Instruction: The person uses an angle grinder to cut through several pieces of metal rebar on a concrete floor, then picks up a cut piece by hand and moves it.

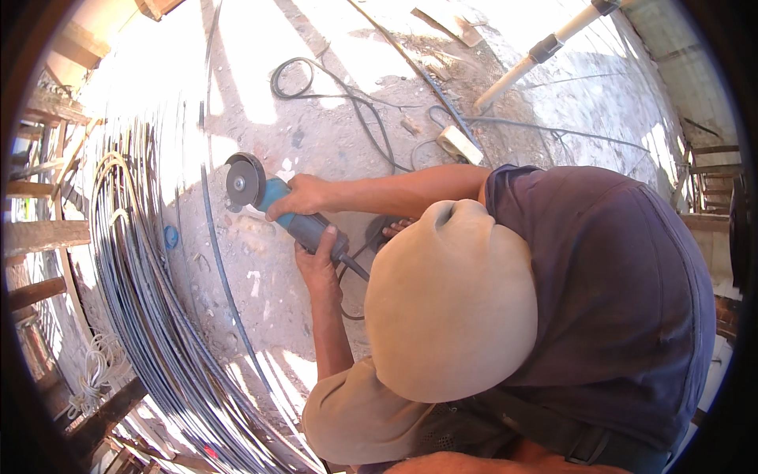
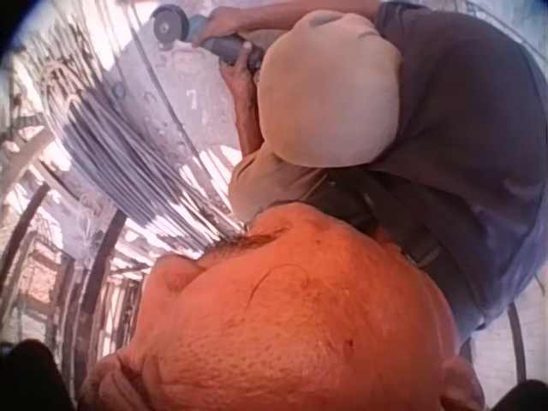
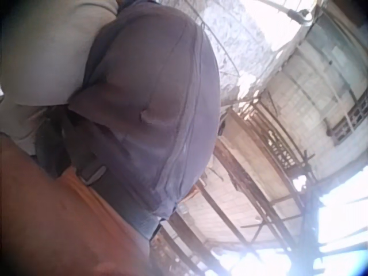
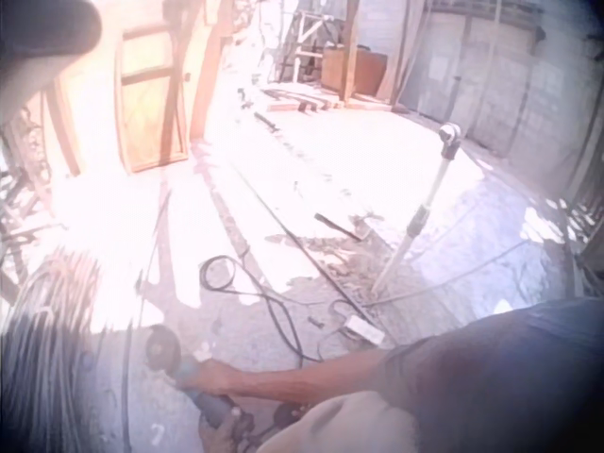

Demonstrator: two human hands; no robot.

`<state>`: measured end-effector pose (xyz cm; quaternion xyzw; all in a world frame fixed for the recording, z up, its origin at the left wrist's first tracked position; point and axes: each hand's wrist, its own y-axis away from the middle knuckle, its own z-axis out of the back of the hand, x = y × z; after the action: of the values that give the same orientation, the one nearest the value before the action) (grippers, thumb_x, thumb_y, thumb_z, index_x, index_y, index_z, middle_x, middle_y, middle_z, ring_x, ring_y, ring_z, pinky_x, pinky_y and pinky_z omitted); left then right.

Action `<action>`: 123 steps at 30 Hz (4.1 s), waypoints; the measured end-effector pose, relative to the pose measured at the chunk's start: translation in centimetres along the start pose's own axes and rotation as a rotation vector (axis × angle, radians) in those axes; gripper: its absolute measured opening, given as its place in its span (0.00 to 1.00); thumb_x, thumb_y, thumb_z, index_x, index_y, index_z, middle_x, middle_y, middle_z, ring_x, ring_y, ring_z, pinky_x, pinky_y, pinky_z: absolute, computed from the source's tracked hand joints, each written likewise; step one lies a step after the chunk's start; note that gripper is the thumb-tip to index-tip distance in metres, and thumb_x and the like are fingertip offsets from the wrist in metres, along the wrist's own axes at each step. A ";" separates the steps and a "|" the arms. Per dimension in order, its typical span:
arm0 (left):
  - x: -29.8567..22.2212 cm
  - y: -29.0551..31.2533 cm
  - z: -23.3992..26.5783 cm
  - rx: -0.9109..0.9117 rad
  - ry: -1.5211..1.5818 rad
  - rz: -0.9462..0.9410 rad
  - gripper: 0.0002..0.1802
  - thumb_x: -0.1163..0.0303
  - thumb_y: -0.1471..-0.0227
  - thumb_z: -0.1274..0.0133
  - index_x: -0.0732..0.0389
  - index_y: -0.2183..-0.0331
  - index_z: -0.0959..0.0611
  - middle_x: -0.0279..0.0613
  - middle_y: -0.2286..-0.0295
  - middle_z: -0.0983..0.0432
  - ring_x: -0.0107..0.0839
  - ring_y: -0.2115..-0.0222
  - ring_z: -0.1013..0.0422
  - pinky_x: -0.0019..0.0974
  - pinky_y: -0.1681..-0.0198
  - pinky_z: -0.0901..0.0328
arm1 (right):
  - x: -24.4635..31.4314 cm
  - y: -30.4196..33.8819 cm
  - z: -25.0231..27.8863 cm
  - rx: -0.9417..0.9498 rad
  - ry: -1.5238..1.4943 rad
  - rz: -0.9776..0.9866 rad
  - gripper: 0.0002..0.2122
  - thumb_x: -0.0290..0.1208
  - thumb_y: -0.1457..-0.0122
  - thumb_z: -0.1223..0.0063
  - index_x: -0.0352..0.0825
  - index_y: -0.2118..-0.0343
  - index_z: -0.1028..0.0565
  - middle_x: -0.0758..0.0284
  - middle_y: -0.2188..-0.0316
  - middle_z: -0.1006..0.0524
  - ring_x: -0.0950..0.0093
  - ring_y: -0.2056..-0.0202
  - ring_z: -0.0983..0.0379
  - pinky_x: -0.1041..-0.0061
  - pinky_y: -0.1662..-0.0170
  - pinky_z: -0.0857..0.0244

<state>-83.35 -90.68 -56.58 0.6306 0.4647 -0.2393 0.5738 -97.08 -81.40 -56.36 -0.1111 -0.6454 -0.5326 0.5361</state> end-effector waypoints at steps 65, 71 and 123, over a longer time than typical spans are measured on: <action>-10.7 7.5 11.8 -0.837 -1.153 -0.353 0.28 0.46 0.37 0.50 0.64 0.63 0.15 0.47 0.74 0.20 0.46 0.73 0.25 0.47 0.67 0.34 | -6.5 0.0 12.9 -0.581 0.371 0.218 0.33 0.57 0.50 0.34 0.30 0.51 0.19 0.49 0.57 0.18 0.58 0.54 0.21 0.64 0.50 0.29; -13.1 8.3 14.6 -0.581 -0.782 -0.260 0.29 0.45 0.35 0.52 0.60 0.75 0.20 0.30 0.85 0.37 0.22 0.86 0.43 0.33 0.81 0.48 | -7.2 0.5 12.1 -0.600 0.360 0.224 0.37 0.57 0.52 0.33 0.27 0.48 0.23 0.48 0.54 0.20 0.57 0.52 0.22 0.63 0.47 0.30; -9.2 6.5 21.1 -0.569 -0.460 -0.261 0.17 0.62 0.38 0.42 0.64 0.55 0.15 0.33 0.78 0.26 0.12 0.88 0.46 0.24 0.87 0.56 | -2.6 -1.6 4.7 -0.374 0.238 0.359 0.32 0.42 0.61 0.33 0.20 0.56 0.23 0.47 0.59 0.29 0.54 0.55 0.30 0.60 0.50 0.34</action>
<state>-77.04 -112.93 -50.39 0.3117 0.4480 -0.3069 0.7797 -99.81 -77.15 -58.72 -0.2571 -0.4384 -0.5486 0.6639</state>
